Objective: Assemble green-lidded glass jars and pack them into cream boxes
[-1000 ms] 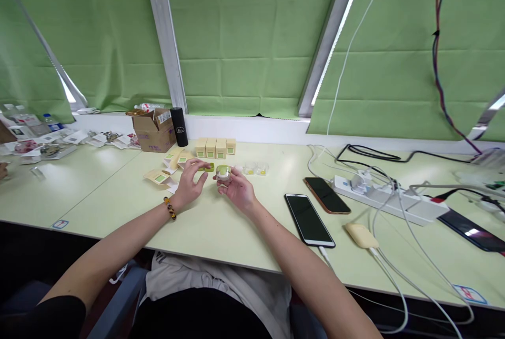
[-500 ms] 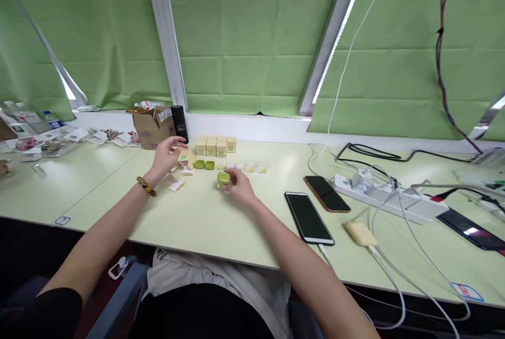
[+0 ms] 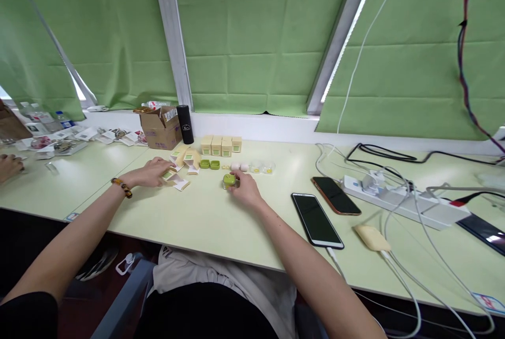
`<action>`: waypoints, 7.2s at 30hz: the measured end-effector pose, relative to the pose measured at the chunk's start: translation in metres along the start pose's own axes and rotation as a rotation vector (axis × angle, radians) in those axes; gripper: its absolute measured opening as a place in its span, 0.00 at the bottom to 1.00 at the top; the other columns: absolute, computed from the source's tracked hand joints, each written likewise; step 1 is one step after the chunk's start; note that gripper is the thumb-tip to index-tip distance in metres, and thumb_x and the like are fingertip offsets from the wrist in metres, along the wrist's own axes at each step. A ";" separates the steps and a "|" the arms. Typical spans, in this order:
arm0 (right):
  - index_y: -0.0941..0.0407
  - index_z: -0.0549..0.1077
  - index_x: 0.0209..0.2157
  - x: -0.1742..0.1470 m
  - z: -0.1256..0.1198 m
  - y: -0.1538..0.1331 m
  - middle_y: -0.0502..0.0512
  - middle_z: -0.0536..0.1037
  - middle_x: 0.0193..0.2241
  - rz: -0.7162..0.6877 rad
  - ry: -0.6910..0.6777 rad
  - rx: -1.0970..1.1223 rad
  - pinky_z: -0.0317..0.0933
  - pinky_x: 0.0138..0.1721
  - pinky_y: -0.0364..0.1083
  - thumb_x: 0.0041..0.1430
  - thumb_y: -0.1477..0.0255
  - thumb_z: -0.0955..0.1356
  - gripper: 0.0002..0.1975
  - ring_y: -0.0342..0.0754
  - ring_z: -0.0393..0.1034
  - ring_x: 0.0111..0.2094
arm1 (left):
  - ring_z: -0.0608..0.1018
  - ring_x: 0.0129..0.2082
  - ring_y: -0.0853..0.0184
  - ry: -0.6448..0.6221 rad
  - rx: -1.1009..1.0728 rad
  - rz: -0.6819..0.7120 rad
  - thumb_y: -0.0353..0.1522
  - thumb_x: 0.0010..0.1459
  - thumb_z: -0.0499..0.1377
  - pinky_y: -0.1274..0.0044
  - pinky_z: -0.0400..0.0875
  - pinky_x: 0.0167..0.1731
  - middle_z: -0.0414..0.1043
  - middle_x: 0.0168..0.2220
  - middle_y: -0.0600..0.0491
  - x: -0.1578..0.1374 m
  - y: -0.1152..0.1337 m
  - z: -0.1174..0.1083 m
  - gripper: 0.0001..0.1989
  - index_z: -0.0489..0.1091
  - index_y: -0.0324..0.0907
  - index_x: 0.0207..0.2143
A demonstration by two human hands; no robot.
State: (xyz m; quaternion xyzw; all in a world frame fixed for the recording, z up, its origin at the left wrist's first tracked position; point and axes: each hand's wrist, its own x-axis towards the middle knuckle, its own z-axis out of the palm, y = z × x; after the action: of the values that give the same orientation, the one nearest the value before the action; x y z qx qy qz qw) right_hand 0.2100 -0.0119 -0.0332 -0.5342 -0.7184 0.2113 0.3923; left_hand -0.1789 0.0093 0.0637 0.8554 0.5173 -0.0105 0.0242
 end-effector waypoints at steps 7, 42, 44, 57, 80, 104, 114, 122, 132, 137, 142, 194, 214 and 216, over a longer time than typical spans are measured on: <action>0.51 0.70 0.58 -0.010 -0.009 -0.023 0.60 0.75 0.55 -0.230 0.257 -0.048 0.62 0.59 0.64 0.58 0.66 0.71 0.26 0.61 0.67 0.57 | 0.66 0.61 0.49 0.143 0.105 0.087 0.25 0.53 0.58 0.58 0.60 0.60 0.73 0.55 0.42 -0.007 0.026 0.000 0.23 0.72 0.43 0.52; 0.51 0.59 0.63 -0.021 -0.012 -0.060 0.65 0.70 0.59 -0.169 0.343 0.588 0.74 0.50 0.53 0.65 0.53 0.69 0.32 0.54 0.76 0.51 | 0.77 0.50 0.61 0.613 -1.299 0.448 0.44 0.63 0.65 0.67 0.74 0.49 0.69 0.56 0.42 0.080 0.188 0.047 0.35 0.52 0.48 0.65; 0.50 0.57 0.64 -0.022 -0.010 -0.060 0.65 0.68 0.60 -0.182 0.321 0.596 0.74 0.49 0.53 0.66 0.54 0.68 0.31 0.54 0.76 0.51 | 0.78 0.49 0.62 0.632 -1.307 0.430 0.44 0.62 0.66 0.68 0.73 0.48 0.71 0.54 0.42 0.079 0.192 0.048 0.35 0.53 0.47 0.64; 0.51 0.65 0.60 -0.017 -0.019 -0.054 0.61 0.77 0.52 -0.285 0.347 0.412 0.70 0.52 0.58 0.64 0.61 0.69 0.25 0.57 0.73 0.52 | 0.77 0.54 0.58 0.824 -1.109 0.419 0.40 0.63 0.66 0.64 0.70 0.52 0.74 0.55 0.42 0.072 0.184 0.049 0.36 0.52 0.47 0.66; 0.47 0.66 0.54 -0.025 -0.028 -0.052 0.64 0.69 0.60 -0.679 0.506 0.080 0.63 0.60 0.72 0.59 0.62 0.69 0.22 0.68 0.63 0.64 | 0.68 0.66 0.50 1.087 -0.427 0.680 0.39 0.69 0.55 0.47 0.63 0.65 0.68 0.61 0.40 0.065 0.175 0.048 0.21 0.60 0.48 0.62; 0.46 0.72 0.55 -0.016 -0.021 -0.050 0.60 0.59 0.63 -0.241 0.231 0.575 0.74 0.43 0.54 0.66 0.52 0.67 0.21 0.48 0.74 0.39 | 0.75 0.33 0.74 0.668 -1.314 0.425 0.46 0.69 0.57 0.76 0.76 0.32 0.55 0.65 0.43 0.072 0.184 0.053 0.24 0.66 0.51 0.64; 0.45 0.74 0.56 -0.013 -0.023 -0.042 0.59 0.61 0.64 -0.235 0.215 0.552 0.73 0.41 0.52 0.64 0.50 0.67 0.24 0.54 0.73 0.48 | 0.75 0.34 0.75 0.674 -1.294 0.374 0.38 0.62 0.67 0.78 0.75 0.34 0.52 0.67 0.42 0.077 0.185 0.057 0.31 0.66 0.53 0.66; 0.47 0.77 0.53 -0.010 -0.021 -0.042 0.59 0.64 0.64 -0.170 0.211 0.654 0.73 0.44 0.52 0.58 0.52 0.73 0.24 0.53 0.74 0.46 | 0.72 0.30 0.78 0.721 -1.223 0.323 0.41 0.66 0.62 0.78 0.73 0.30 0.55 0.64 0.40 0.076 0.188 0.058 0.27 0.67 0.48 0.65; 0.49 0.75 0.51 -0.010 -0.018 -0.046 0.55 0.80 0.41 -0.092 0.210 0.699 0.73 0.34 0.50 0.57 0.54 0.74 0.23 0.49 0.75 0.32 | 0.69 0.27 0.80 0.721 -1.115 0.286 0.40 0.68 0.61 0.77 0.73 0.32 0.57 0.62 0.41 0.072 0.191 0.057 0.24 0.68 0.48 0.64; 0.50 0.74 0.49 -0.009 -0.017 -0.046 0.55 0.81 0.39 -0.080 0.234 0.673 0.74 0.32 0.50 0.57 0.52 0.73 0.23 0.50 0.76 0.31 | 0.69 0.28 0.78 0.698 -1.118 0.284 0.39 0.67 0.61 0.76 0.74 0.33 0.57 0.63 0.41 0.071 0.191 0.058 0.25 0.67 0.49 0.65; 0.51 0.73 0.50 -0.010 -0.019 -0.049 0.56 0.82 0.41 -0.050 0.235 0.711 0.75 0.34 0.51 0.55 0.52 0.74 0.26 0.53 0.79 0.34 | 0.73 0.37 0.70 0.601 -1.223 0.421 0.39 0.66 0.59 0.76 0.75 0.32 0.53 0.65 0.42 0.071 0.185 0.057 0.30 0.62 0.53 0.69; 0.47 0.76 0.52 -0.019 -0.012 -0.056 0.60 0.59 0.62 -0.207 0.203 0.684 0.79 0.47 0.56 0.57 0.50 0.75 0.25 0.48 0.78 0.41 | 0.75 0.38 0.68 0.646 -1.445 0.326 0.41 0.64 0.61 0.80 0.71 0.28 0.69 0.52 0.47 0.073 0.193 0.056 0.21 0.62 0.46 0.55; 0.47 0.77 0.49 -0.017 -0.012 -0.057 0.59 0.60 0.60 -0.225 0.260 0.700 0.80 0.44 0.56 0.59 0.54 0.75 0.20 0.47 0.78 0.38 | 0.76 0.41 0.69 0.805 -1.194 0.361 0.41 0.65 0.63 0.75 0.75 0.39 0.59 0.63 0.43 0.073 0.189 0.062 0.20 0.68 0.47 0.57; 0.47 0.77 0.49 -0.017 -0.012 -0.056 0.59 0.61 0.60 -0.227 0.270 0.679 0.80 0.44 0.56 0.60 0.53 0.74 0.20 0.47 0.78 0.39 | 0.77 0.39 0.71 0.828 -1.174 0.364 0.41 0.66 0.63 0.75 0.76 0.39 0.59 0.63 0.43 0.073 0.190 0.062 0.19 0.68 0.47 0.56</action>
State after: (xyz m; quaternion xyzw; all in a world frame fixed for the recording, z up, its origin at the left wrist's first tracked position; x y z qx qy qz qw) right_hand 0.1876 -0.0485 0.0087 -0.3139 -0.6038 0.3204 0.6589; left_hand 0.0235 -0.0173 0.0048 0.7078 0.2543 0.5956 0.2820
